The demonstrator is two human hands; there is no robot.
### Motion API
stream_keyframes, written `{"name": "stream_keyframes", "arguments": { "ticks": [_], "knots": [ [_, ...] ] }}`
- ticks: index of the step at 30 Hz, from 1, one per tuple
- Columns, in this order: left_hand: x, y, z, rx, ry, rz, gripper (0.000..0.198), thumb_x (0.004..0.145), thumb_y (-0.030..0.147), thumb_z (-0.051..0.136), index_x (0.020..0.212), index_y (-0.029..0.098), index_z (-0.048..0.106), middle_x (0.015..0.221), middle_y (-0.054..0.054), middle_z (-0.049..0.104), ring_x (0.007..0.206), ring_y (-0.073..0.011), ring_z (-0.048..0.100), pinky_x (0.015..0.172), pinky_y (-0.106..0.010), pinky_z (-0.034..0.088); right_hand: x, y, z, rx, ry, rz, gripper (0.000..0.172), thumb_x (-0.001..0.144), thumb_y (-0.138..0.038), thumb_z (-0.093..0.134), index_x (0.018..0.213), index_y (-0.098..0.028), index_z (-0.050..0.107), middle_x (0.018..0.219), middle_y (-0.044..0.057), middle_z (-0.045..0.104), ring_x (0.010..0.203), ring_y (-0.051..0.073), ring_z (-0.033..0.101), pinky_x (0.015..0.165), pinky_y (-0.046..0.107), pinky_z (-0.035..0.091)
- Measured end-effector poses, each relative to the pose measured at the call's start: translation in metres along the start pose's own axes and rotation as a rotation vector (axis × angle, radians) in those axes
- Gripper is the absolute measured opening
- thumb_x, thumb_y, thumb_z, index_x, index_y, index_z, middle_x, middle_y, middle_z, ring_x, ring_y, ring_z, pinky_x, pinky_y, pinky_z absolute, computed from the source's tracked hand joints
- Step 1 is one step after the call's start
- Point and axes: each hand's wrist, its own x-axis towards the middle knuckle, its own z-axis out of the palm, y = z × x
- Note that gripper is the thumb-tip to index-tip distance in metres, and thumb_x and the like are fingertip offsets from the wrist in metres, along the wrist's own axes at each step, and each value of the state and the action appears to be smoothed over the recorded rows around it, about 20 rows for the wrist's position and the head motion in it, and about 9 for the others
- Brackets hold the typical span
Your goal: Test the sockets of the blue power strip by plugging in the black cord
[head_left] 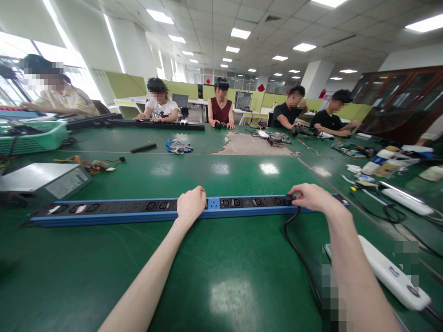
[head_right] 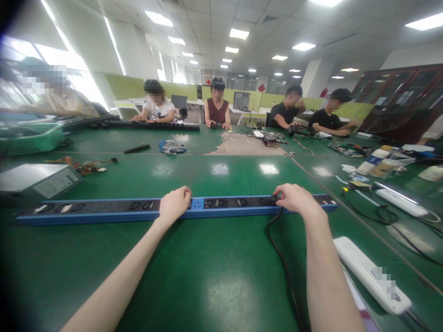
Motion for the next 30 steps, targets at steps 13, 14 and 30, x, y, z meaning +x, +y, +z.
{"name": "stream_keyframes", "arguments": {
  "ticks": [13,14,30],
  "knots": [
    [-0.001,-0.001,0.003,0.01,0.014,-0.002,0.04,0.1,0.037,0.033,0.108,0.026,0.071,0.096,-0.01,0.076,0.089,-0.0271,0.071,0.082,-0.037,0.049,-0.017,-0.008,0.016,-0.061,0.079,0.088,0.03,0.079,-0.037,0.066,0.108,-0.034,0.07,0.091,-0.002,0.074,0.083,0.02,0.067,0.06,0.027,0.037],
    [-0.001,-0.001,0.003,0.012,0.017,-0.002,0.041,0.1,0.037,0.033,0.108,0.026,0.071,0.095,-0.01,0.076,0.089,-0.0274,0.071,0.082,-0.037,0.049,-0.017,-0.008,0.017,-0.056,0.082,0.088,0.03,0.079,-0.036,0.066,0.108,-0.033,0.071,0.091,-0.002,0.073,0.083,0.019,0.067,0.06,0.027,0.037],
    [-0.003,0.004,-0.002,0.013,-0.023,-0.026,0.042,0.1,0.037,0.034,0.113,0.024,0.072,0.1,-0.012,0.077,0.094,-0.0273,0.071,0.087,-0.037,0.049,-0.015,-0.014,0.02,-0.042,0.121,0.108,0.024,0.076,-0.033,0.067,0.1,-0.03,0.071,0.088,0.001,0.073,0.079,0.019,0.066,0.062,0.027,0.038]
  ]
}}
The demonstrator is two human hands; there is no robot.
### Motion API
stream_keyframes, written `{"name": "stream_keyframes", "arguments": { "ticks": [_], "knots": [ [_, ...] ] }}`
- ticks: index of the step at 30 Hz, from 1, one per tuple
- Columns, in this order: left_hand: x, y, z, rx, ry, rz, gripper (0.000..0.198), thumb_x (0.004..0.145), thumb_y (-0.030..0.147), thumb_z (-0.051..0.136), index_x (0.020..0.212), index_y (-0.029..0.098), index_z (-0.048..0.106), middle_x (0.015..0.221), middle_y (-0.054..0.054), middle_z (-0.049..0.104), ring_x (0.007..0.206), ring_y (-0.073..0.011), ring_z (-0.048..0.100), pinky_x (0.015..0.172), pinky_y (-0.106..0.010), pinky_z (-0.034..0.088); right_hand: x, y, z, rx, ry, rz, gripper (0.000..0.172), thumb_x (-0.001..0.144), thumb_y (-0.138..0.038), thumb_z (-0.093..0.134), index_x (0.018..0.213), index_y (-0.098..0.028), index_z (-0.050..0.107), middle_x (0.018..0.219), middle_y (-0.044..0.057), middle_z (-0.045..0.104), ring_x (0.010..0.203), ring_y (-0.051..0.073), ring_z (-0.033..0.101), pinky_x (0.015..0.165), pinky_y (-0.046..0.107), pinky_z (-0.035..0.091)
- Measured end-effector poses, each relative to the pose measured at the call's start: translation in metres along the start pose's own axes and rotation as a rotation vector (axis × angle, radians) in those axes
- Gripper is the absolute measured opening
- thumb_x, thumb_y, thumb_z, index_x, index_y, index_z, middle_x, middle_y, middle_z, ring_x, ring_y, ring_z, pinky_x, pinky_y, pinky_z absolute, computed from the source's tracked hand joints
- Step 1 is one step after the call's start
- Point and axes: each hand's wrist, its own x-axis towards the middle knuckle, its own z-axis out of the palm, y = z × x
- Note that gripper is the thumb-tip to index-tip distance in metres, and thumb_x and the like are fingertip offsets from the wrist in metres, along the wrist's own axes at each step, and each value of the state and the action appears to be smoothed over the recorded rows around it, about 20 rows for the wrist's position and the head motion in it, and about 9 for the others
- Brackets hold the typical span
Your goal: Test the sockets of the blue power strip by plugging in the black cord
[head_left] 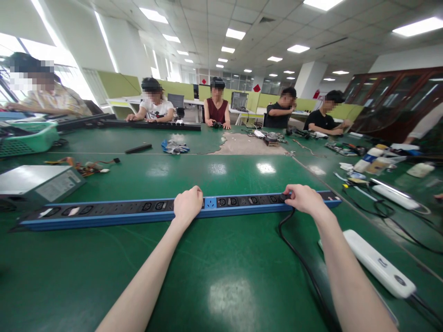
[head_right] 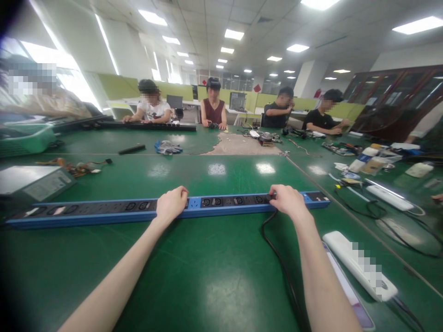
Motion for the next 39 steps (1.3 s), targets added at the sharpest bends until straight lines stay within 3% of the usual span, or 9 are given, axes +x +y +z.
{"name": "stream_keyframes", "arguments": {
  "ticks": [5,10,15,20,31,39],
  "knots": [
    [0.0,0.001,0.0,0.0,0.003,0.005,0.043,0.101,0.038,0.033,0.112,0.025,0.071,0.101,-0.011,0.076,0.093,-0.0273,0.071,0.087,-0.037,0.05,0.003,0.008,-0.005,0.023,-0.056,-0.026,0.026,0.079,-0.042,0.068,0.101,-0.03,0.07,0.088,0.0,0.073,0.078,0.019,0.066,0.062,0.027,0.038],
    [0.0,0.001,0.001,0.002,0.012,0.02,0.043,0.101,0.04,0.033,0.111,0.024,0.071,0.099,-0.011,0.076,0.092,-0.0261,0.071,0.084,-0.036,0.049,0.006,0.03,-0.006,0.116,-0.014,-0.016,0.045,0.087,-0.063,0.055,0.114,-0.028,0.067,0.095,0.002,0.074,0.08,0.019,0.066,0.06,0.026,0.038],
    [0.001,0.002,0.002,0.008,0.014,0.025,0.043,0.1,0.04,0.032,0.11,0.026,0.072,0.099,-0.011,0.076,0.09,-0.0272,0.071,0.081,-0.036,0.049,0.013,0.03,0.01,0.169,-0.056,-0.127,0.035,0.09,-0.048,0.054,0.112,-0.024,0.067,0.088,0.002,0.072,0.077,0.017,0.064,0.064,0.026,0.04],
    [0.0,0.004,0.0,0.007,0.005,0.024,0.042,0.1,0.039,0.033,0.111,0.027,0.072,0.1,-0.01,0.076,0.091,-0.0271,0.071,0.082,-0.036,0.049,0.014,0.021,0.016,0.147,-0.035,-0.138,0.026,0.091,-0.037,0.053,0.11,-0.023,0.064,0.084,0.002,0.07,0.075,0.018,0.063,0.065,0.026,0.038],
    [0.001,0.006,0.002,0.007,0.003,0.009,0.041,0.1,0.039,0.033,0.11,0.028,0.072,0.1,-0.01,0.077,0.091,-0.028,0.071,0.083,-0.037,0.049,-0.005,0.012,0.024,0.099,0.094,-0.123,0.019,0.097,-0.038,0.046,0.107,-0.026,0.057,0.099,0.005,0.072,0.085,0.021,0.065,0.067,0.027,0.036],
    [0.0,0.007,-0.002,0.008,-0.01,0.004,0.041,0.099,0.039,0.035,0.111,0.027,0.072,0.1,-0.01,0.077,0.092,-0.0274,0.071,0.081,-0.035,0.049,0.001,0.016,0.008,0.195,0.043,-0.134,0.022,0.094,-0.042,0.049,0.105,-0.028,0.063,0.079,0.0,0.068,0.072,0.018,0.062,0.062,0.026,0.035]
  ]
}}
